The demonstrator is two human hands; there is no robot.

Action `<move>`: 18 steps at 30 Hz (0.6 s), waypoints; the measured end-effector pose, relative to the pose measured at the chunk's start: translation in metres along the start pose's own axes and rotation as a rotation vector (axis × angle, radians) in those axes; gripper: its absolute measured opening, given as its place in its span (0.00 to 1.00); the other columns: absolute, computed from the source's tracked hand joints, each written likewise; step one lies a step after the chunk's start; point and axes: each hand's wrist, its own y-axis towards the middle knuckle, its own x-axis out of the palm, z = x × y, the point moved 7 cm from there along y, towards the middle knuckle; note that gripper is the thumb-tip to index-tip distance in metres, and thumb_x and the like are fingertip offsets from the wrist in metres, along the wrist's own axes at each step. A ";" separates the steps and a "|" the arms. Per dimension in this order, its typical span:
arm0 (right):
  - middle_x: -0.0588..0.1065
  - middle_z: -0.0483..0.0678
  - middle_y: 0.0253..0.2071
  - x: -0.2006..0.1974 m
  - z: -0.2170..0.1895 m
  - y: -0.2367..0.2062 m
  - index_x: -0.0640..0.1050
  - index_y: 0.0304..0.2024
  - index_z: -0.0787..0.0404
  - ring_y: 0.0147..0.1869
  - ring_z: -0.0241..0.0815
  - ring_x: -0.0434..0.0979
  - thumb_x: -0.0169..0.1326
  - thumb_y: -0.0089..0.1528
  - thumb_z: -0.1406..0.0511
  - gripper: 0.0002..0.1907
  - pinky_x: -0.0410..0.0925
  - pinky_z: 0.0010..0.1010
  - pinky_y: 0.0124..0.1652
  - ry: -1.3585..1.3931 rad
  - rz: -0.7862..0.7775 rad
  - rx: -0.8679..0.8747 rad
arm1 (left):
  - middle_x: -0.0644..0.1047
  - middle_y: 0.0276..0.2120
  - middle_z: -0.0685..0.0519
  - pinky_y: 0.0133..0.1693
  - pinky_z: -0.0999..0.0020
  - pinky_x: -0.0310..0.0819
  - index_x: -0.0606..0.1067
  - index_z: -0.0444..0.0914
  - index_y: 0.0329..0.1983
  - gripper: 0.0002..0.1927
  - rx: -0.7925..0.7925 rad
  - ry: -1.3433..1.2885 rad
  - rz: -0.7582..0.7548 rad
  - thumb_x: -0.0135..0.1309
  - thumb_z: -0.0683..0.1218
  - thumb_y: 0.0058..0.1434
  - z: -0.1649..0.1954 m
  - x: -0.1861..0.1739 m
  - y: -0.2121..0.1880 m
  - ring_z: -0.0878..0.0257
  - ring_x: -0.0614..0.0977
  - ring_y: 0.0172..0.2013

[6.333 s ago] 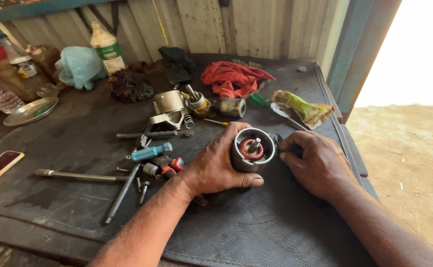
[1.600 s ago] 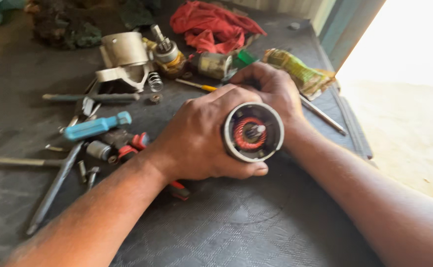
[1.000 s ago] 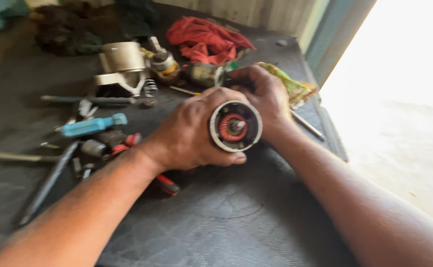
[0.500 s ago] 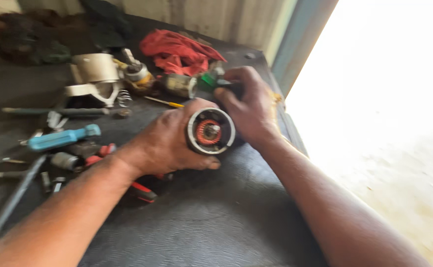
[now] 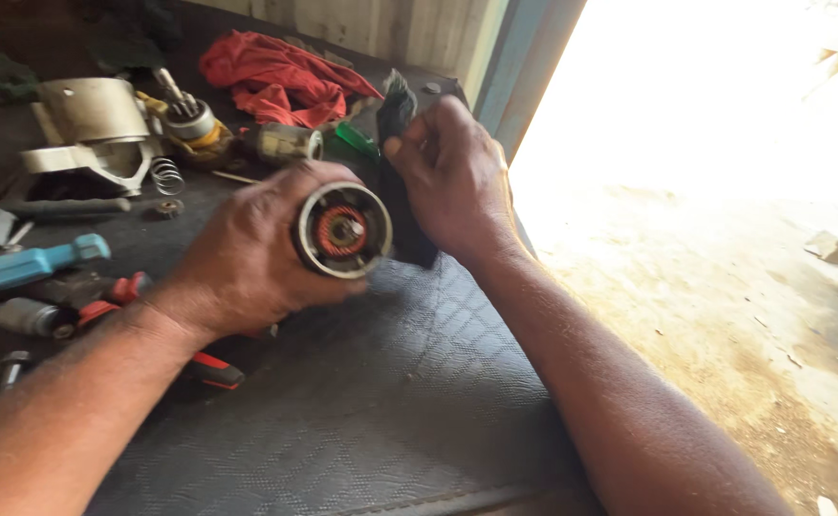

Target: The person uses a screwdriver to adjust internal components of a cylindrical metal housing with copper windings. They wipe the interior with a cloth, apply a paste from a tube, and insert a rotor-like assembly into the housing. The person then places a metal cap over the opening and sets the assembly aside.

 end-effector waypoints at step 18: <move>0.80 0.51 0.36 -0.043 -0.025 -0.024 0.77 0.37 0.62 0.37 0.37 0.81 0.62 0.62 0.70 0.05 0.75 0.28 0.36 0.399 0.015 -0.134 | 0.80 0.49 0.52 0.54 0.63 0.77 0.68 0.42 0.59 0.42 -0.070 -0.073 -0.036 0.76 0.49 0.43 -0.015 0.011 0.002 0.57 0.83 0.52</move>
